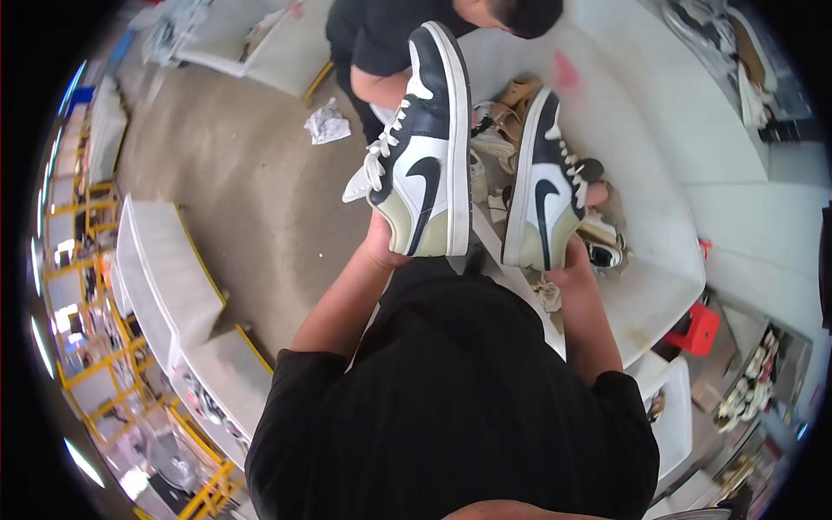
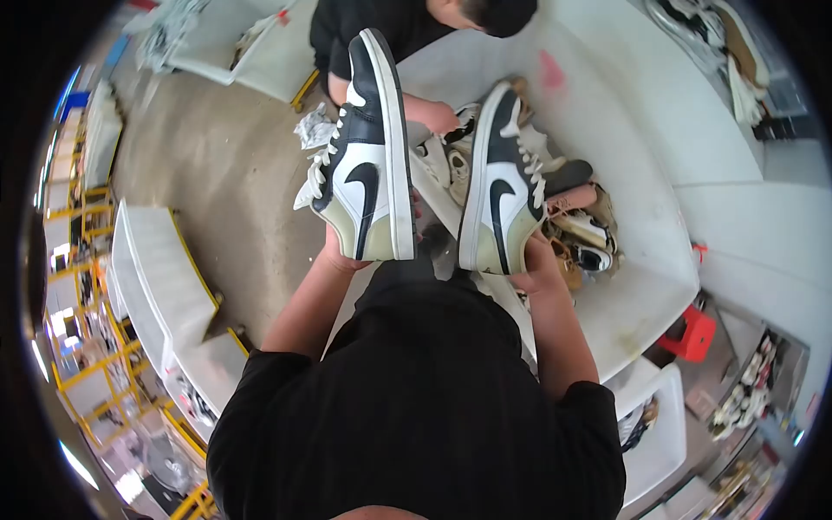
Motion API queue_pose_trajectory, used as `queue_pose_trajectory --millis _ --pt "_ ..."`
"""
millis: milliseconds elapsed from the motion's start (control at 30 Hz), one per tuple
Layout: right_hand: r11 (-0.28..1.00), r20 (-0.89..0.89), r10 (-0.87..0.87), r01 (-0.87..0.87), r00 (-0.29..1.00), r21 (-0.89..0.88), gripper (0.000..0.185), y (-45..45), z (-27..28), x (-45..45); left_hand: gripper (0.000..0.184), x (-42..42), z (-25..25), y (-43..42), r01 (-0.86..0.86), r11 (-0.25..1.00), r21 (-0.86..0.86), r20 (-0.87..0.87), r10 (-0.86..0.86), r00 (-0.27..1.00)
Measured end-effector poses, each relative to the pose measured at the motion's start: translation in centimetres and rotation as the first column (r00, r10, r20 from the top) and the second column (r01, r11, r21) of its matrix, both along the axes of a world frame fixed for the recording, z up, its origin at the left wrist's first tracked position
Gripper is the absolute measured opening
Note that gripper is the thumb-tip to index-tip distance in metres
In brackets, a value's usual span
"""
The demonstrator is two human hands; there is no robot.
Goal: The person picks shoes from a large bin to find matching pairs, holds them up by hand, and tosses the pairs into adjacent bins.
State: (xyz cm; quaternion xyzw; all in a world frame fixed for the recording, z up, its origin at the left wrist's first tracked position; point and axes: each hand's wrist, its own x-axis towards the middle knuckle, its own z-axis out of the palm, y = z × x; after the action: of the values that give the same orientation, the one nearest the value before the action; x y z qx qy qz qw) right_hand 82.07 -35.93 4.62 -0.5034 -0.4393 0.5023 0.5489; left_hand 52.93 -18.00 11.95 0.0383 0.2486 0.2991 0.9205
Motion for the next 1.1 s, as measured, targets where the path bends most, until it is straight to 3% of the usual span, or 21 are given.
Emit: queue_pose_trajectory --millis 33,67,100,167,200,233,300,367,433,500,633,767,833,867,900,967,1000,1033,1100 --pt "0.997 -0.015 0.018 -0.017 1.000 0.081 0.063 1.5 2.1 -0.5 0.082 -0.6 0.3 -0.7 -0.041 0.999 -0.007 -0.012 0.041 0.999" --pt "1.000 -0.451 0.019 -0.021 0.893 0.001 0.051 2.8 3.6 -1.2 0.081 -1.4 0.1 -1.5 -0.088 0.996 -0.003 -0.006 0.088 0.996" --pt "0.994 -0.796 -0.034 -0.066 0.605 -0.093 0.044 4.6 4.5 -0.7 0.081 -2.2 0.1 -2.2 -0.136 0.991 0.007 0.004 0.136 0.991" --pt "0.951 -0.705 -0.240 0.018 0.667 -0.307 0.050 6.3 8.3 -3.3 0.081 -3.6 -0.1 -3.7 -0.232 0.972 0.024 0.029 0.231 0.973" --pt "0.988 -0.746 -0.032 -0.094 0.666 -0.126 0.054 7.2 7.1 -3.4 0.081 -4.4 0.6 -4.4 -0.268 0.963 0.040 0.063 0.265 0.962" --pt "0.985 -0.694 0.004 -0.122 0.720 -0.120 0.058 7.9 8.8 -4.6 0.083 -5.8 0.4 -5.1 -0.282 0.957 0.074 0.109 0.273 0.956" --pt "0.966 -0.733 0.079 -0.234 0.676 -0.111 0.060 9.0 9.5 -6.3 0.085 -8.1 0.7 -6.6 -0.333 0.937 0.111 0.164 0.313 0.936" --pt "0.952 -0.718 0.110 -0.279 0.687 -0.121 0.060 11.6 8.3 -5.0 0.096 -6.3 0.9 -6.7 -0.342 0.868 0.360 -0.082 0.394 0.915" --pt "0.940 -0.694 0.151 -0.320 0.704 -0.121 0.061 12.4 9.4 -7.8 0.100 -8.0 2.3 -8.2 -0.311 0.819 0.483 -0.224 0.458 0.860" --pt "0.932 -0.548 0.230 -0.345 0.804 -0.115 0.056 13.0 10.4 -9.6 0.099 -8.9 2.4 -9.0 -0.388 0.784 0.485 -0.188 0.526 0.829" --pt "0.905 -0.611 0.312 -0.423 0.727 -0.040 0.057 15.3 8.4 -7.3 0.096 -6.6 0.6 -9.0 -0.488 0.726 0.484 -0.133 0.612 0.779" --pt "0.909 -0.475 0.349 -0.415 0.808 -0.038 0.063 15.8 9.4 -7.9 0.090 -6.8 1.6 -9.5 -0.463 0.709 0.532 -0.206 0.639 0.741" --pt "0.917 -0.410 0.361 -0.399 0.838 -0.009 0.058 15.8 11.5 -9.4 0.079 -7.3 0.6 -9.6 -0.497 0.661 0.562 -0.226 0.701 0.676" --pt "0.909 -0.332 0.405 -0.413 0.852 0.051 0.054 15.9 12.1 -10.5 0.064 -8.4 -1.4 -9.5 -0.621 0.582 0.525 -0.159 0.784 0.601" --pt "0.886 -0.258 0.464 -0.451 0.847 0.112 0.052 16.3 12.3 -11.6 0.064 -9.4 -1.3 -9.4 -0.628 0.580 0.519 -0.155 0.786 0.598" --pt "0.885 -0.211 0.463 -0.434 0.861 0.171 0.052 16.6 13.4 -17.3 0.054 -14.1 -0.8 -9.3 -0.456 0.593 0.663 -0.377 0.791 0.481" --pt "0.875 -0.159 0.475 -0.446 0.865 0.188 0.057 15.4 14.0 -22.3 0.053 -18.3 1.7 -10.3 -0.419 0.525 0.740 -0.356 0.836 0.418" --pt "0.879 -0.145 0.469 -0.443 0.871 0.177 0.066 16.3 13.0 -17.0 0.053 -12.7 1.8 -9.5 -0.418 0.522 0.743 -0.358 0.839 0.410" --pt "0.836 -0.056 0.511 -0.481 0.857 0.264 0.071 16.1 13.4 -21.0 0.055 -16.2 2.2 -10.0 0.124 0.487 0.864 -0.501 0.857 0.119"
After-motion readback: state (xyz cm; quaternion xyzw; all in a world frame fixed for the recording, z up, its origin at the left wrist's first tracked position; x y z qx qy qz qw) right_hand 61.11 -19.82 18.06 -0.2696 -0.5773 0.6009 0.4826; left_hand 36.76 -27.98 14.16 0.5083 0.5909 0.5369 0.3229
